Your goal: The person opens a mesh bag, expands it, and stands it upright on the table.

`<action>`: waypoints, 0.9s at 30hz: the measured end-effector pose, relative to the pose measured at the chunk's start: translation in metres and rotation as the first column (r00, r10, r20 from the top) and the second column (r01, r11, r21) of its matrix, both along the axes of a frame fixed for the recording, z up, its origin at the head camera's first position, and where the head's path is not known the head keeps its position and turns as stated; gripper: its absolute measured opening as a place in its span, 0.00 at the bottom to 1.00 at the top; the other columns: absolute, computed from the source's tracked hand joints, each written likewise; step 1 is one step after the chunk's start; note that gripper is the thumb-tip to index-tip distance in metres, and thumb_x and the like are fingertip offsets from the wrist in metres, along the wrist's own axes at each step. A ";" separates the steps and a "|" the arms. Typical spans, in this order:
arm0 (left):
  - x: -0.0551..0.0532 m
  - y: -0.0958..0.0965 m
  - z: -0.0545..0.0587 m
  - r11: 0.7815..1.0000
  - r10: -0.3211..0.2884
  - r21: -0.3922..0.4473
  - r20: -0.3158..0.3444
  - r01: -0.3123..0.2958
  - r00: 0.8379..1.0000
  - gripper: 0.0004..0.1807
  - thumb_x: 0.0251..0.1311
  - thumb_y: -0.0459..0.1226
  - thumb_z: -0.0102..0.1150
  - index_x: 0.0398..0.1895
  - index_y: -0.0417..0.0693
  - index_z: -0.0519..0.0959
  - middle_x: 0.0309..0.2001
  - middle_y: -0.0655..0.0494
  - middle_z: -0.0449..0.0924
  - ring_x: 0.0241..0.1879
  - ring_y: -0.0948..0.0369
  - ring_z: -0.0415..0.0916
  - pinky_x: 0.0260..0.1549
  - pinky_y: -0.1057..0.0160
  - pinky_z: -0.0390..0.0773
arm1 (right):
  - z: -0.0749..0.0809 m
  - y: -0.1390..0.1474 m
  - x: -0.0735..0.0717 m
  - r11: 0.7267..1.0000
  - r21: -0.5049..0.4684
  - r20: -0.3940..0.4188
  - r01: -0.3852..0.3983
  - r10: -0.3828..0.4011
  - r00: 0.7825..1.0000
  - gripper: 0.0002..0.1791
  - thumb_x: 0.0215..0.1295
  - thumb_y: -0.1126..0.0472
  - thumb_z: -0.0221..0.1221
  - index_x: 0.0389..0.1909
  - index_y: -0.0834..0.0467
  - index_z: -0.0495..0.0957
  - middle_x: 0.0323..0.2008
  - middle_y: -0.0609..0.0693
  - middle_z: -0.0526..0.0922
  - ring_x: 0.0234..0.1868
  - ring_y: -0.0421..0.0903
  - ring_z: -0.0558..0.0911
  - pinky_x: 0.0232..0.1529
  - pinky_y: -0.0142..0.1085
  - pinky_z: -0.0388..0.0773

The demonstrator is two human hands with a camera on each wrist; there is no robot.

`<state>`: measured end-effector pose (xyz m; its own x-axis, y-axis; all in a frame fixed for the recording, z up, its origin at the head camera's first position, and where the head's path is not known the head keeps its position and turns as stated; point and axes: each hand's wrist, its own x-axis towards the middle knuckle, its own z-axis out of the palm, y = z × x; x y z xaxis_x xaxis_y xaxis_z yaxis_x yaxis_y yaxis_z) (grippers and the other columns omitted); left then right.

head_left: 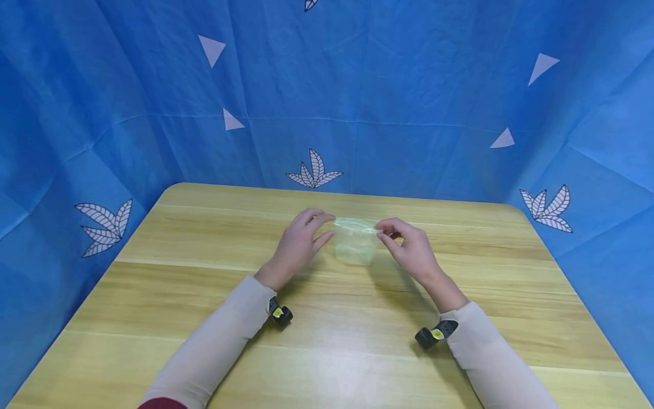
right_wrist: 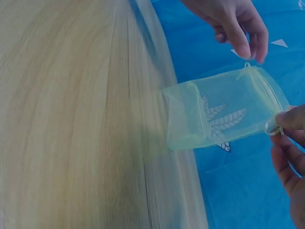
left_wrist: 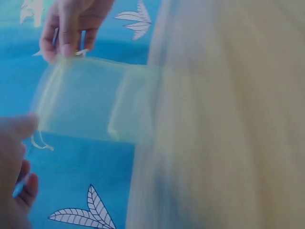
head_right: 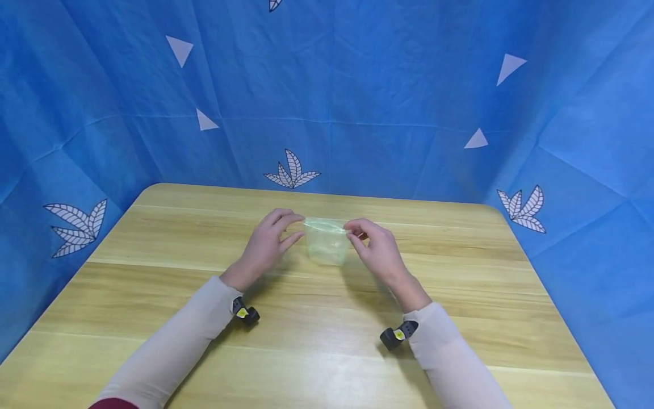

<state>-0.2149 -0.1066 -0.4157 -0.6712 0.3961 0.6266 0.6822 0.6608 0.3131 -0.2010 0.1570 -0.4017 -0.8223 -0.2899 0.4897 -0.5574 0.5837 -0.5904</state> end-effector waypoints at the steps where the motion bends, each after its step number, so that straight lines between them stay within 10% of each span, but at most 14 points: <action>1: -0.002 0.001 0.001 0.999 0.015 0.028 0.057 -0.016 0.998 0.21 0.63 0.42 0.64 0.57 0.46 0.77 0.53 0.51 0.76 0.47 0.56 0.75 0.47 0.61 0.77 | 0.000 0.000 0.000 1.000 -0.002 0.004 -0.006 0.006 1.000 0.11 0.66 0.66 0.62 0.48 0.56 0.80 0.37 0.48 0.84 0.37 0.45 0.82 0.33 0.39 0.77; 8: -0.004 0.005 0.007 0.997 0.037 0.058 0.292 -0.057 0.956 0.25 0.63 0.49 0.62 0.60 0.48 0.77 0.48 0.58 0.80 0.38 0.61 0.75 0.38 0.63 0.76 | 0.002 -0.002 -0.001 0.999 -0.028 0.044 -0.026 0.027 0.999 0.16 0.63 0.63 0.65 0.51 0.58 0.78 0.40 0.51 0.83 0.40 0.46 0.82 0.43 0.45 0.79; 27: -0.006 -0.002 0.011 0.999 -0.004 0.048 0.280 -0.010 0.960 0.23 0.60 0.52 0.64 0.55 0.51 0.81 0.52 0.56 0.78 0.47 0.53 0.76 0.45 0.58 0.76 | 0.004 0.005 -0.004 0.997 -0.070 0.186 -0.023 0.036 0.982 0.22 0.64 0.52 0.65 0.56 0.58 0.77 0.46 0.50 0.82 0.46 0.47 0.80 0.51 0.46 0.76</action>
